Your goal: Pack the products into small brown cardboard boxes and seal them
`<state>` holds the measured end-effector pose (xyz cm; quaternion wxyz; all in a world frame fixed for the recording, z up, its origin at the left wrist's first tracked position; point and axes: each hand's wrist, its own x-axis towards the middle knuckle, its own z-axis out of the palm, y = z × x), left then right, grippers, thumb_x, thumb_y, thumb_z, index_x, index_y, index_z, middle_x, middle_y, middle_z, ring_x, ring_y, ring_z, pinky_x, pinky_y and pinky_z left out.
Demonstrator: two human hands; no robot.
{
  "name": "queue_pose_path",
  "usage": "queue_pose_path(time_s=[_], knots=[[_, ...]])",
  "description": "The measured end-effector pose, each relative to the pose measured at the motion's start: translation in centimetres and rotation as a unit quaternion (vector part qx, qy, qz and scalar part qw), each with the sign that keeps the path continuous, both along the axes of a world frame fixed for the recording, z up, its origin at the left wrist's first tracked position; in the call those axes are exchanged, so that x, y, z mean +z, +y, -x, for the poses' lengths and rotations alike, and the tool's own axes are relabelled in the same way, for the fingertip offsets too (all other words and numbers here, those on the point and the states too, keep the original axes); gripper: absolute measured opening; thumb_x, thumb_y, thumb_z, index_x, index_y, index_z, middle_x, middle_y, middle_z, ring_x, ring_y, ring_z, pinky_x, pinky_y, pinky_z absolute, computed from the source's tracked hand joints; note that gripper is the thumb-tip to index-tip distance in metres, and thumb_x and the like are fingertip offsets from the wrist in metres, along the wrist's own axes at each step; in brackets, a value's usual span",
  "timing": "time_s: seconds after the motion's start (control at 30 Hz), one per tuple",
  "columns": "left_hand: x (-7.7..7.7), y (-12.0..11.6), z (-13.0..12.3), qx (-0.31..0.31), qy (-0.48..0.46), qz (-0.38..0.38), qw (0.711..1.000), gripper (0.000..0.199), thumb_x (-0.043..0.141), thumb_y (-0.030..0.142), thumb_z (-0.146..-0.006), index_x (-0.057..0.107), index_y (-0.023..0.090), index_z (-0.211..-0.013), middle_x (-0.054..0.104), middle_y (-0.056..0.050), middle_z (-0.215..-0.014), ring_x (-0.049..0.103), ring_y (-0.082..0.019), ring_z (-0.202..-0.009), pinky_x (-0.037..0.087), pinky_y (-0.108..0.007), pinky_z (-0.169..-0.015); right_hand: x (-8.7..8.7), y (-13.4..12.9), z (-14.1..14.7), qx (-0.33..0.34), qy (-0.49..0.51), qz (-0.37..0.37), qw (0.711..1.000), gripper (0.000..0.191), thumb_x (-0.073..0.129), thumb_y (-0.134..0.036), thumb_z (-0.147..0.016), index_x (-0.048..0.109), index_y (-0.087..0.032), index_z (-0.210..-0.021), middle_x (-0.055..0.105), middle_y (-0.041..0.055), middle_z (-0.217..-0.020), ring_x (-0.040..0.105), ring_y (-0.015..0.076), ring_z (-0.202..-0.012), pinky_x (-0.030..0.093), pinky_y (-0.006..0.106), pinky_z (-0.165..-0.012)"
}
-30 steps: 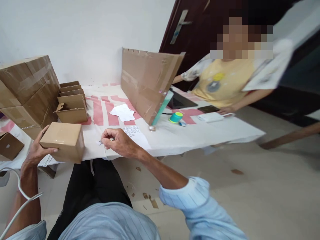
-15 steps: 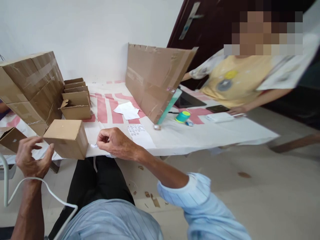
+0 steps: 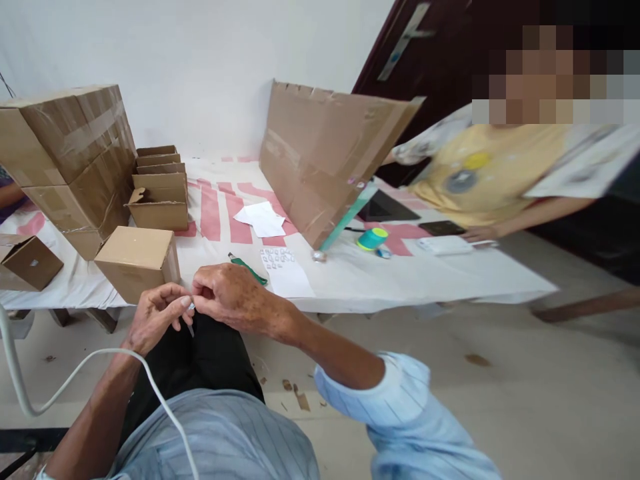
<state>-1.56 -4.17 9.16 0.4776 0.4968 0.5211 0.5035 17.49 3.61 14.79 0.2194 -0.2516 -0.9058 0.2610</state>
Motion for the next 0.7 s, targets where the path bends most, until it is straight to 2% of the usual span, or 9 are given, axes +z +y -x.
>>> queue_pose_path(time_s=[0.1, 0.27, 0.4, 0.57, 0.7], knots=[[0.1, 0.1, 0.1, -0.028, -0.031, 0.020, 0.999, 0.045, 0.088, 0.056, -0.076, 0.075, 0.014, -0.082, 0.076, -0.007, -0.069, 0.070, -0.016, -0.057, 0.049, -0.021, -0.048, 0.3, 0.0, -0.1, 0.013, 0.001, 0.044, 0.999, 0.015, 0.063, -0.017, -0.091, 0.065, -0.018, -0.076, 0.067, 0.0000, -0.074, 0.054, 0.0113, -0.068, 0.038, 0.026, -0.067], [-0.3, -0.1, 0.4, -0.060, -0.073, 0.016, 0.995, 0.036, 0.091, 0.047, -0.075, 0.077, 0.014, -0.076, 0.077, -0.006, -0.069, 0.070, -0.015, -0.056, 0.049, -0.020, -0.049, 0.2, 0.7, -0.2, 0.043, 0.018, 0.187, 0.981, 0.017, 0.060, -0.027, -0.091, 0.066, -0.018, -0.077, 0.062, -0.0018, -0.072, 0.052, 0.0110, -0.068, 0.040, 0.024, -0.064], [-0.6, -0.1, 0.5, -0.075, -0.090, 0.006, 0.993, 0.039, 0.090, 0.051, -0.078, 0.077, 0.014, -0.076, 0.077, -0.006, -0.068, 0.069, -0.014, -0.056, 0.049, -0.021, -0.050, -0.2, 1.5, -0.2, 0.049, 0.019, 0.266, 0.963, 0.020, 0.066, -0.036, -0.087, 0.066, -0.018, -0.077, 0.059, -0.0030, -0.069, 0.050, 0.0106, -0.065, 0.039, 0.024, -0.062], [-0.6, -0.2, 0.6, -0.092, -0.101, -0.002, 0.991, 0.043, 0.090, 0.056, -0.080, 0.079, 0.014, -0.080, 0.077, -0.007, -0.070, 0.070, -0.015, -0.059, 0.051, -0.022, -0.054, -1.1, 2.0, -0.3, 0.064, 0.042, 0.354, 0.932, 0.026, 0.073, -0.042, -0.087, 0.065, -0.018, -0.082, 0.063, -0.0021, -0.072, 0.056, 0.0108, -0.066, 0.046, 0.024, -0.063], [-0.8, -0.3, 0.5, -0.071, -0.103, -0.012, 0.992, 0.045, 0.089, 0.059, -0.080, 0.080, 0.014, -0.081, 0.077, -0.007, -0.069, 0.069, -0.015, -0.058, 0.051, -0.024, -0.053, -2.5, 2.2, -0.3, 0.039, 0.106, 0.379, 0.919, 0.035, 0.081, -0.048, -0.085, 0.067, -0.018, -0.098, 0.065, -0.0027, -0.078, 0.062, 0.0115, -0.066, 0.053, 0.026, -0.064]])
